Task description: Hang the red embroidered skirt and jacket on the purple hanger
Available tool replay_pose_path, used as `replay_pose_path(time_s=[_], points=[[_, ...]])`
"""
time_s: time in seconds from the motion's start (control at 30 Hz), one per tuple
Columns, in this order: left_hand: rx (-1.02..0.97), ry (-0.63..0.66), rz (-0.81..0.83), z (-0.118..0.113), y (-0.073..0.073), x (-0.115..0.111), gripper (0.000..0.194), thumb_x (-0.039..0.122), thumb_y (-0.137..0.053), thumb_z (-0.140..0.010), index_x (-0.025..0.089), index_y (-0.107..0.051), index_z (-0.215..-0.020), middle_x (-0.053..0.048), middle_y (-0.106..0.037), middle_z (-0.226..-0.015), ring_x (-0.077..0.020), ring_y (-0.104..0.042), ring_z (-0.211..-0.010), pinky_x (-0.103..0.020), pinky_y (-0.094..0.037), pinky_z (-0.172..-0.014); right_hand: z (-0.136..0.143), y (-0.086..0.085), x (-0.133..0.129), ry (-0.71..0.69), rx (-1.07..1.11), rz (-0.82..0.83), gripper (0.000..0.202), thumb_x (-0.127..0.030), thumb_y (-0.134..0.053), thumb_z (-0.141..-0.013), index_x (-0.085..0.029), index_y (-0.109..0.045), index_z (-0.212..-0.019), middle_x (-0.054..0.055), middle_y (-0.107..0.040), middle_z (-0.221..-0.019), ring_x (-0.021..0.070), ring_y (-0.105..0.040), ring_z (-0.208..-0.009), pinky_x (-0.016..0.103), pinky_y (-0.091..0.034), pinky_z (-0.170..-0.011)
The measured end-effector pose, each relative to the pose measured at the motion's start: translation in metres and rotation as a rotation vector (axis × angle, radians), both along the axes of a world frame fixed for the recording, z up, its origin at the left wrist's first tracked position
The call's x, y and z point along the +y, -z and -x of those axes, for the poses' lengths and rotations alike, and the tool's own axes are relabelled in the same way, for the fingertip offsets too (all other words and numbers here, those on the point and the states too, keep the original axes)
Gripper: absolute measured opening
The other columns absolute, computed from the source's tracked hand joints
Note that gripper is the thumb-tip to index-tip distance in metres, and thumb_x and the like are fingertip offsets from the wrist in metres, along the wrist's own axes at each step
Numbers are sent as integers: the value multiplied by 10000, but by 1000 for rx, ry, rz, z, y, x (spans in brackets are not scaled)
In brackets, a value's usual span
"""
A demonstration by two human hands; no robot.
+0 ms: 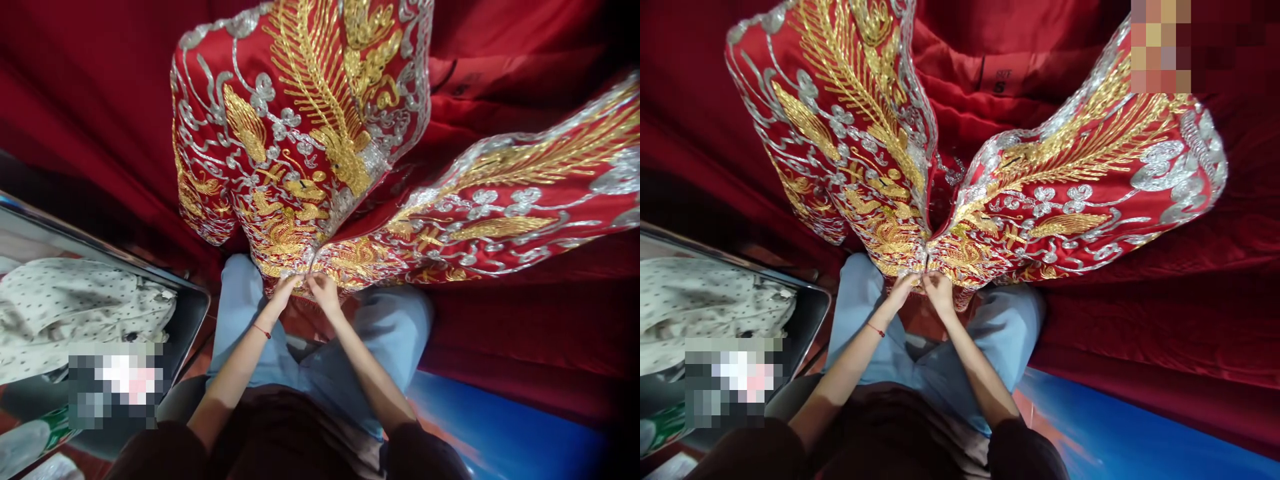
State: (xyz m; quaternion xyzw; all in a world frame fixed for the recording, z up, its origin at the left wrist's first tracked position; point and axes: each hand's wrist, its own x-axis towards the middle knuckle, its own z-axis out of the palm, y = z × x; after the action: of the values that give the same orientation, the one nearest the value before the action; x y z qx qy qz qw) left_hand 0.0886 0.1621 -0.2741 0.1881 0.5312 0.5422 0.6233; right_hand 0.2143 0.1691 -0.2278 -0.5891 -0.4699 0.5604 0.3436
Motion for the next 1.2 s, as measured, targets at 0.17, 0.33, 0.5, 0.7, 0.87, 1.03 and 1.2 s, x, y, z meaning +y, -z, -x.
replay_pose_path(time_s=[0.17,0.33,0.5,0.7,0.87,1.03,1.2], points=[[-33,41,-20,6,0,-7,255,253,-777,-666,135,-715,-884,-64,-748,-893,-191,-663,-841,-355,-488,-886,5,-9,-5,-9,9,-67,397,-599,-599,-789,-208,-599,-722,36,-686,-657,155,-595,-498,286,-502,-551],[-91,83,-37,8,-7,-8,336,256,-810,-645,141,-744,-954,-80,-762,-968,-213,-671,-944,-371,-457,-969,1,-21,-13,-19,-340,-269,263,-453,-558,-850,-227,-621,-732,8,-667,-663,156,-590,-579,270,-436,-621],[-34,49,-1,1,-8,-5,343,302,-831,-608,143,-737,-896,-78,-754,-926,-213,-673,-913,-348,-479,-886,1,-18,-10,113,92,-74,240,-446,-656,-736,-222,-589,-680,-40,-574,-543,124,-505,-459,255,-408,-535],[14,70,-14,-2,-6,-3,385,386,-821,-613,129,-708,-876,-56,-725,-835,-161,-636,-741,-313,-496,-756,11,-11,-5,207,327,46,303,-501,-636,-684,-212,-549,-655,-29,-606,-557,95,-474,-405,239,-395,-461],[46,50,-40,0,-2,-6,339,366,-806,-642,126,-690,-852,-41,-707,-791,-158,-631,-760,-308,-488,-803,22,-16,-11,288,363,22,267,-467,-624,-692,-204,-576,-689,-31,-600,-568,91,-478,-420,245,-409,-485],[86,5,-80,-2,-1,-7,342,322,-795,-635,144,-703,-912,-73,-744,-959,-208,-653,-946,-324,-468,-926,25,-39,-8,316,341,-103,240,-445,-599,-736,-206,-589,-752,-51,-557,-556,98,-491,-429,243,-397,-486],[225,46,-108,1,-5,-4,376,407,-730,-721,143,-710,-987,-116,-749,-1066,-246,-659,-1042,-351,-473,-967,31,-60,-6,302,392,-157,213,-403,-603,-766,-194,-610,-805,-40,-593,-611,89,-490,-425,235,-392,-481]])
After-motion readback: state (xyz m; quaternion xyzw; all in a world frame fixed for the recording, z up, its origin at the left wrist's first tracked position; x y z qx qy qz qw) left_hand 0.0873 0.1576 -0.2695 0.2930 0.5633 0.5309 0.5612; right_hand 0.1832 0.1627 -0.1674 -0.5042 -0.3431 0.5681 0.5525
